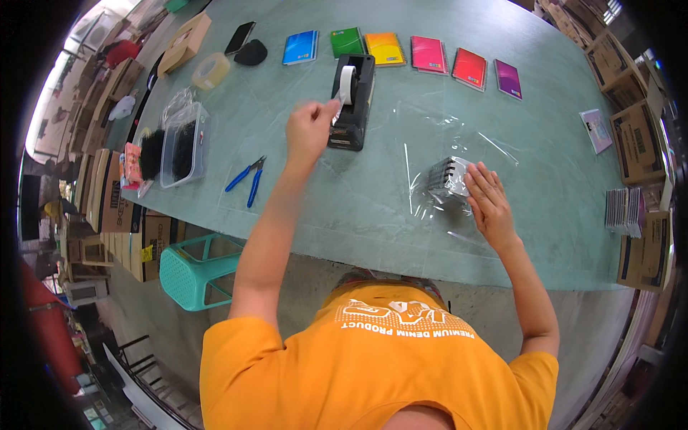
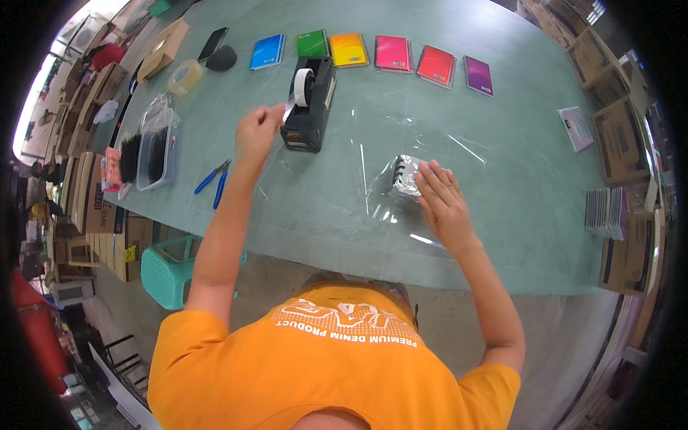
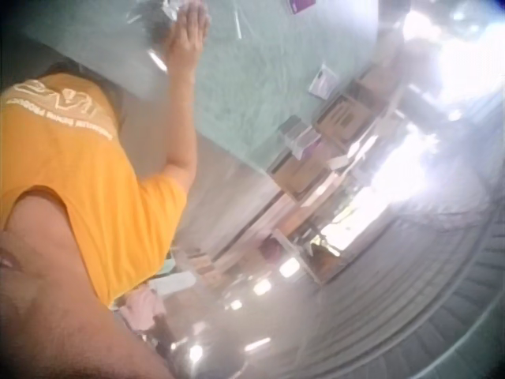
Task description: The person places a plastic sheet on the table, stacks several notebooks of different colors on top of it, and then folds and secures the plastic wrap using tape.
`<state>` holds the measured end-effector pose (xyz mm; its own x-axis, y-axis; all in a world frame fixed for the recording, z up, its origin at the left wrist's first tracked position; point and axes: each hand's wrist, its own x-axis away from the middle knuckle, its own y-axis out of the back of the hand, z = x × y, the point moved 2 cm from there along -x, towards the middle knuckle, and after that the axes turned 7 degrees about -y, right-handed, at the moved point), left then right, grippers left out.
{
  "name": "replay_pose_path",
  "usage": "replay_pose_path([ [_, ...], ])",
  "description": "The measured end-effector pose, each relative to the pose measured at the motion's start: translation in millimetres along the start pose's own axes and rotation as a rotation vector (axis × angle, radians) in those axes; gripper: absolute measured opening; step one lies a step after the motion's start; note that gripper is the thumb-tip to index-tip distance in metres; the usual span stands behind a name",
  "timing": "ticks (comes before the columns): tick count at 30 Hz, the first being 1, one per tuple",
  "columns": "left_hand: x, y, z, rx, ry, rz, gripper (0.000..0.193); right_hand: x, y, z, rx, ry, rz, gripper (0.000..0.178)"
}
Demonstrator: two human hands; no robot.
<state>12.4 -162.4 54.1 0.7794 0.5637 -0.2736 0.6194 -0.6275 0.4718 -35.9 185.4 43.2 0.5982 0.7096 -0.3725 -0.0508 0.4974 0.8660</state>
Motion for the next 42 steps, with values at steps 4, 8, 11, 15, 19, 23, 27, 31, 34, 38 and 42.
replay_pose_path([
  [4,52,-1,40,0.308,0.348,0.141,0.032,-4,1,-1,-0.05,0.031,-0.096,0.038],
  [8,32,33,50,-0.963,-0.024,0.348,0.022,-10,-6,3,-0.103,0.069,-0.126,0.039],
  [11,49,13,-36,0.011,0.207,0.251,0.022,-4,-8,-6,-0.09,0.083,-0.151,0.04],
  [15,125,-74,-94,0.695,0.385,0.251,0.026,-5,-8,-4,-0.179,0.054,-0.186,0.047],
  [19,151,-133,-104,0.551,0.368,0.154,0.032,-5,-3,-3,-0.313,0.06,-0.119,0.057],
  [23,158,-143,-98,0.361,0.202,0.029,0.035,-3,10,-3,-0.384,0.111,-0.026,0.062],
  [27,161,-151,-77,0.184,0.049,-0.044,0.033,-11,10,-5,-0.42,0.047,-0.01,0.051],
  [31,169,-142,-61,0.024,0.082,0.022,0.03,-35,11,-5,-0.4,-0.086,0.131,0.041],
  [34,130,-94,-58,0.011,0.097,-0.052,0.028,-60,20,-22,-0.43,-0.25,0.266,0.045],
  [38,33,-8,4,-0.188,-0.263,-0.444,0.037,-67,17,-27,-0.707,-0.538,0.577,0.055],
  [42,-7,-8,54,0.059,0.294,-0.073,0.034,-54,4,-35,-0.958,-0.592,0.582,0.045],
])
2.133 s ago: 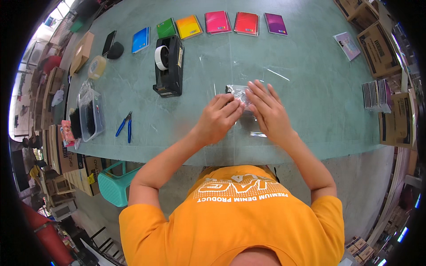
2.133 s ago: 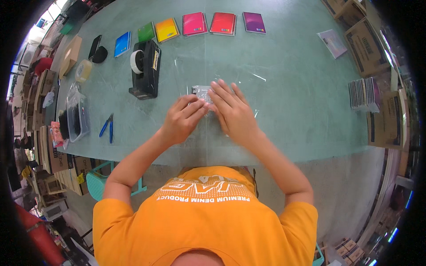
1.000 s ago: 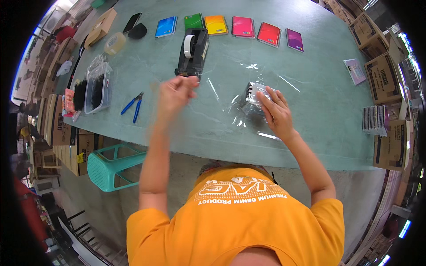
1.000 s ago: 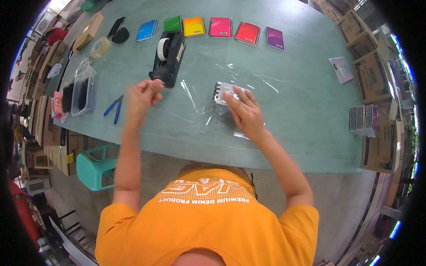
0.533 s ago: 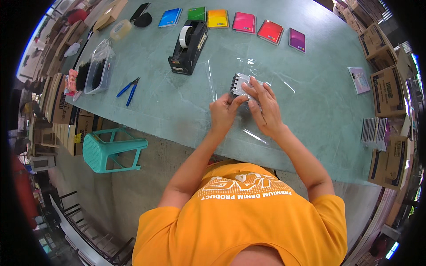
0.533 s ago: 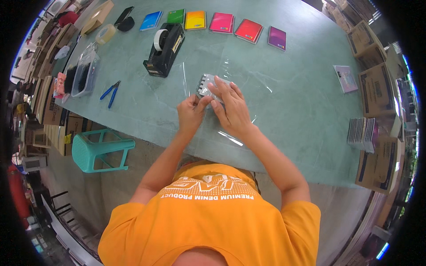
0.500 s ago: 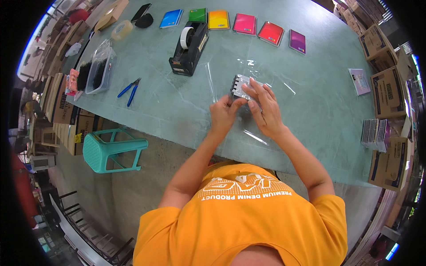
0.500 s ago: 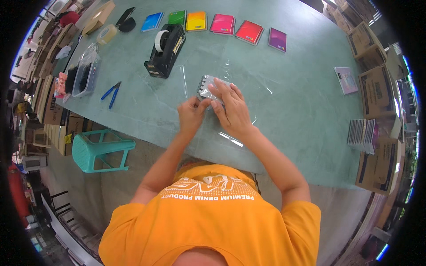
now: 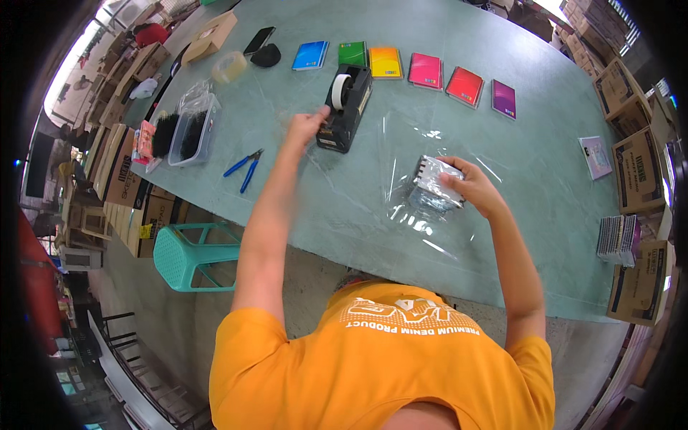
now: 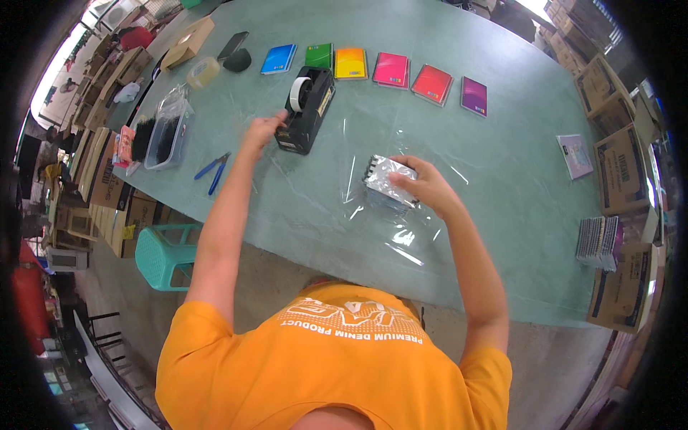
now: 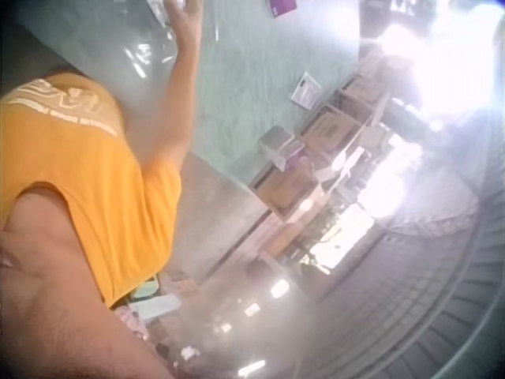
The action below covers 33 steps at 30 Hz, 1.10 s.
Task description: The person places a plastic sheet on the table, stacks several notebooks of different colors on top of it, and then folds and secures the plastic wrap using tape.
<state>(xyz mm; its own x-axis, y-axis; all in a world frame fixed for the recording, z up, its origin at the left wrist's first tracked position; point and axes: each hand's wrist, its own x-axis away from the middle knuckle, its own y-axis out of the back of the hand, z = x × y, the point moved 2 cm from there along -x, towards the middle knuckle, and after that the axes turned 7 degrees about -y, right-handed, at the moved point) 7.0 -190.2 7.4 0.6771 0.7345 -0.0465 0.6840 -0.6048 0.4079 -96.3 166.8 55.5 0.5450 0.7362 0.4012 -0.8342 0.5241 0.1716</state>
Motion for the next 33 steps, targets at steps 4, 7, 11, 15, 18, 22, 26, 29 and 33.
replay_pose_path([
  [4,-2,-15,-16,-0.076,-0.115,0.008,0.032,-5,3,-6,-0.077,-0.005,-0.008,0.038],
  [7,36,-8,-42,0.034,-0.092,-0.008,0.029,3,6,-12,-0.133,-0.066,-0.039,0.038],
  [11,52,9,3,0.105,0.023,0.147,0.022,3,7,-9,-0.151,-0.004,0.001,0.038],
  [15,38,31,-6,-0.826,-0.371,0.124,0.016,1,-1,-3,-0.172,0.0,0.077,0.038],
  [18,74,15,-82,-0.381,-0.194,0.162,0.02,3,8,-13,-0.114,0.077,0.087,0.039],
  [22,179,-59,-123,0.331,0.146,0.404,0.026,1,8,-15,-0.167,0.079,0.135,0.038],
  [26,212,-111,-128,0.421,0.272,0.37,0.025,-4,7,-17,-0.136,0.103,0.161,0.04],
  [29,215,-126,-127,0.125,0.068,0.182,0.029,-6,8,-18,-0.159,0.117,0.186,0.039],
  [33,220,-131,-119,-0.199,-0.115,0.105,0.038,-9,13,-23,-0.148,0.153,0.18,0.038],
])
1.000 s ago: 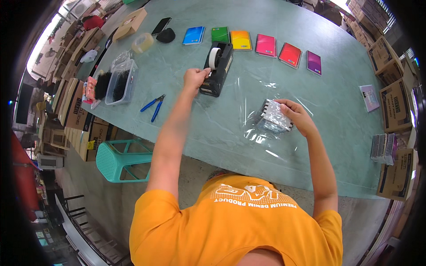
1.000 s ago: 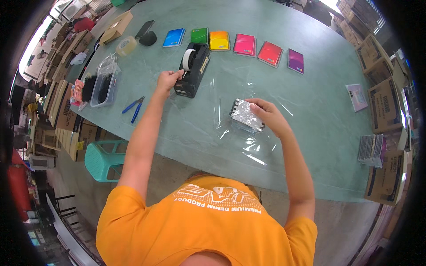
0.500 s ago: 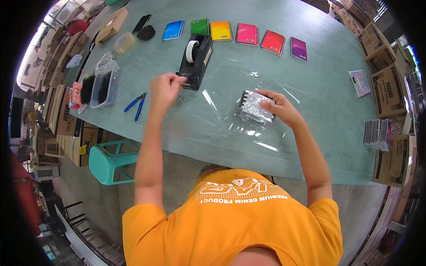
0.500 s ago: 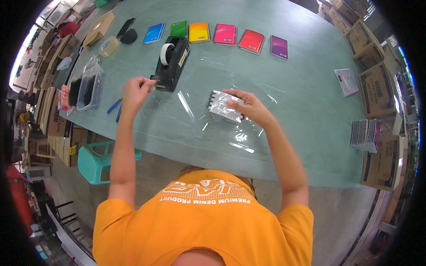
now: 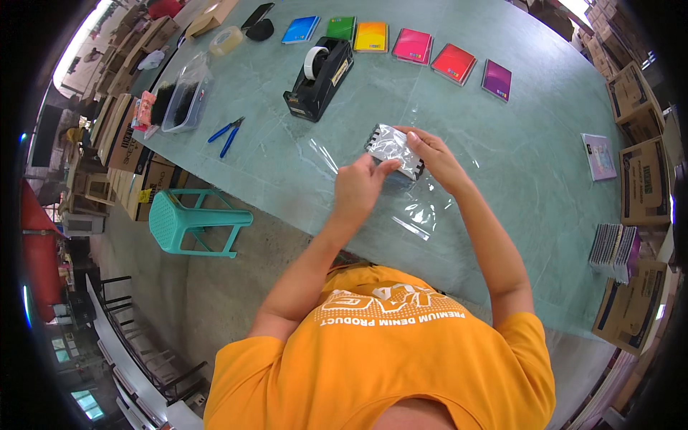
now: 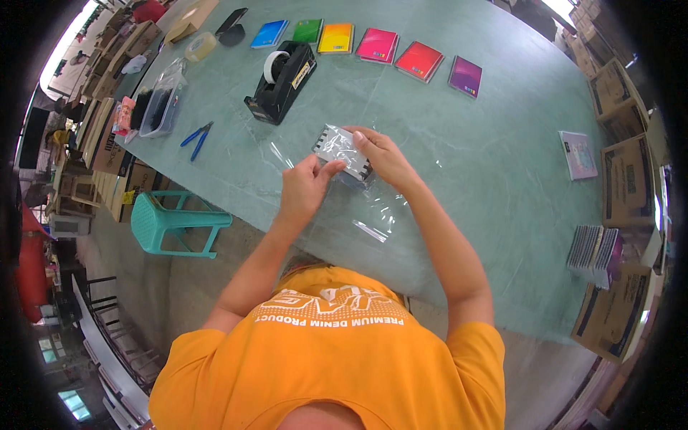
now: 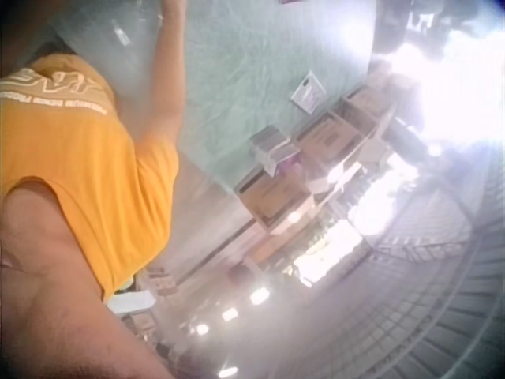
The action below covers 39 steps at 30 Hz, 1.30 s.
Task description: The person places a plastic sheet on the table, stacks several notebooks of different colors on top of it, and then folds and secures the plastic wrap using tape.
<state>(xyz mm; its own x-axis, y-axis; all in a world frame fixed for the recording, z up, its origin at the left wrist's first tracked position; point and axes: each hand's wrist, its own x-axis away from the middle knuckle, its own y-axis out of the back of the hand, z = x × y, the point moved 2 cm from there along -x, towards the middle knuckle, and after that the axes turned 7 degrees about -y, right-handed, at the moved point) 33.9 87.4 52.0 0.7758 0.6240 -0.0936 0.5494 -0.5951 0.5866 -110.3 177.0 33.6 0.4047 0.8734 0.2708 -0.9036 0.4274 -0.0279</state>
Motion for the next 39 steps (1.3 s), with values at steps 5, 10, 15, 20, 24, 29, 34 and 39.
replay_pose_path([
  [5,10,-13,48,0.295,0.041,-0.035,0.038,3,-13,19,0.42,0.054,-0.044,0.04],
  [10,38,-27,48,0.178,-0.034,0.461,0.026,5,-14,50,1.011,0.168,-0.307,0.063],
  [15,63,-59,16,0.811,0.36,0.906,0.036,-7,-34,68,1.066,0.02,-0.179,0.077],
  [20,16,-42,44,1.273,0.091,0.508,0.066,59,20,67,0.34,0.222,-0.194,0.086],
  [24,-34,-18,64,0.704,-0.017,0.493,0.076,55,8,-8,0.394,0.338,-0.403,0.081],
  [29,-60,8,27,0.722,-0.36,0.346,0.072,13,-47,-19,-0.137,0.405,-0.673,0.047],
  [34,-70,-3,26,0.706,-0.28,0.366,0.047,-3,-44,-9,-0.177,0.326,-0.838,0.016],
  [39,-76,-5,12,0.839,-0.182,0.308,0.042,3,-49,7,-0.254,0.315,-0.936,0.019],
])
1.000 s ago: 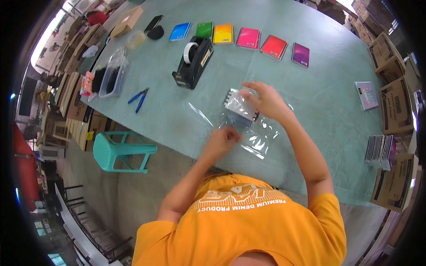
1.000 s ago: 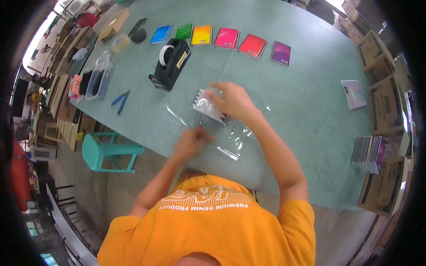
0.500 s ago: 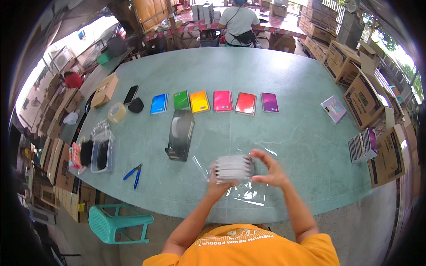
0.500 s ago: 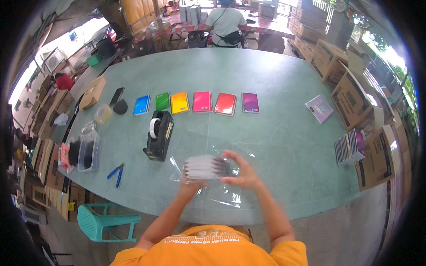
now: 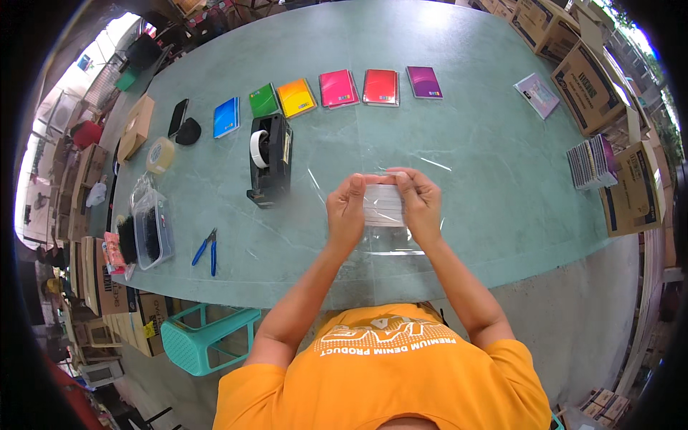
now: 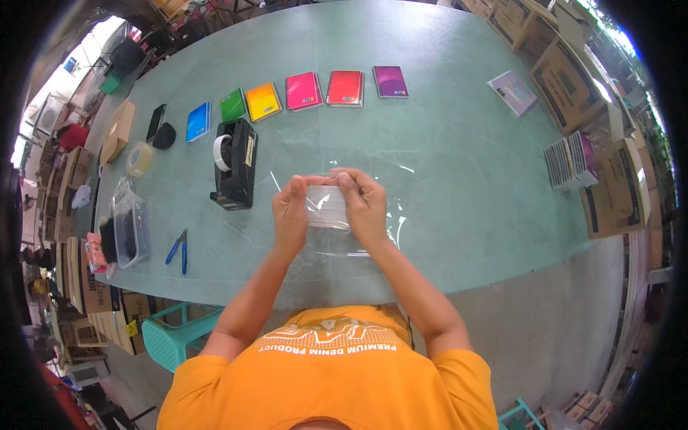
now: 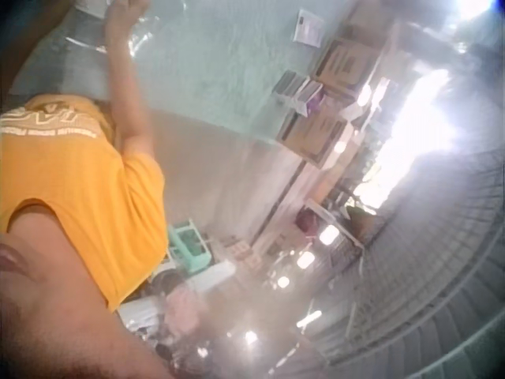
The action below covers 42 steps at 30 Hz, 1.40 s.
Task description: The person places a plastic sheet on the table, stacks several notebooks of different colors on top of it, and then folds and secures the plastic wrap using tape.
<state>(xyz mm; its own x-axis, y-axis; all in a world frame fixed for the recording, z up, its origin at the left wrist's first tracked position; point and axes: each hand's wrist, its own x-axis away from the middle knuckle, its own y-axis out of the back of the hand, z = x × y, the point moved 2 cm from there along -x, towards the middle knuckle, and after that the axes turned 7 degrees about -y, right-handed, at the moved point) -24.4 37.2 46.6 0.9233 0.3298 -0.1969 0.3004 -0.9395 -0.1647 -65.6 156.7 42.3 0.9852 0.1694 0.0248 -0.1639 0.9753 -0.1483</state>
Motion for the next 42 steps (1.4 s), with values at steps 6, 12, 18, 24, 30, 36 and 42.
replay_pose_path([
  [6,-1,13,0,-0.202,-0.015,0.039,0.044,-2,16,-1,0.097,-0.062,0.111,0.027],
  [12,-7,17,-90,-0.909,-0.719,0.501,0.043,26,70,-25,0.199,0.212,0.156,0.065],
  [18,10,1,-85,-1.298,-0.644,1.083,0.04,32,42,-3,0.677,0.644,0.051,0.056],
  [24,19,12,-100,-1.352,-1.071,1.068,0.025,21,43,17,0.994,0.876,0.313,0.044],
  [30,-13,2,-104,-0.969,-0.872,0.742,0.029,25,37,14,1.053,0.868,0.311,0.04],
  [36,-92,-3,-81,-0.973,-0.234,0.827,0.031,34,37,12,1.043,0.813,0.351,0.041],
  [42,9,9,-95,-1.289,-0.869,1.609,0.023,32,39,10,1.114,0.769,0.372,0.044],
])
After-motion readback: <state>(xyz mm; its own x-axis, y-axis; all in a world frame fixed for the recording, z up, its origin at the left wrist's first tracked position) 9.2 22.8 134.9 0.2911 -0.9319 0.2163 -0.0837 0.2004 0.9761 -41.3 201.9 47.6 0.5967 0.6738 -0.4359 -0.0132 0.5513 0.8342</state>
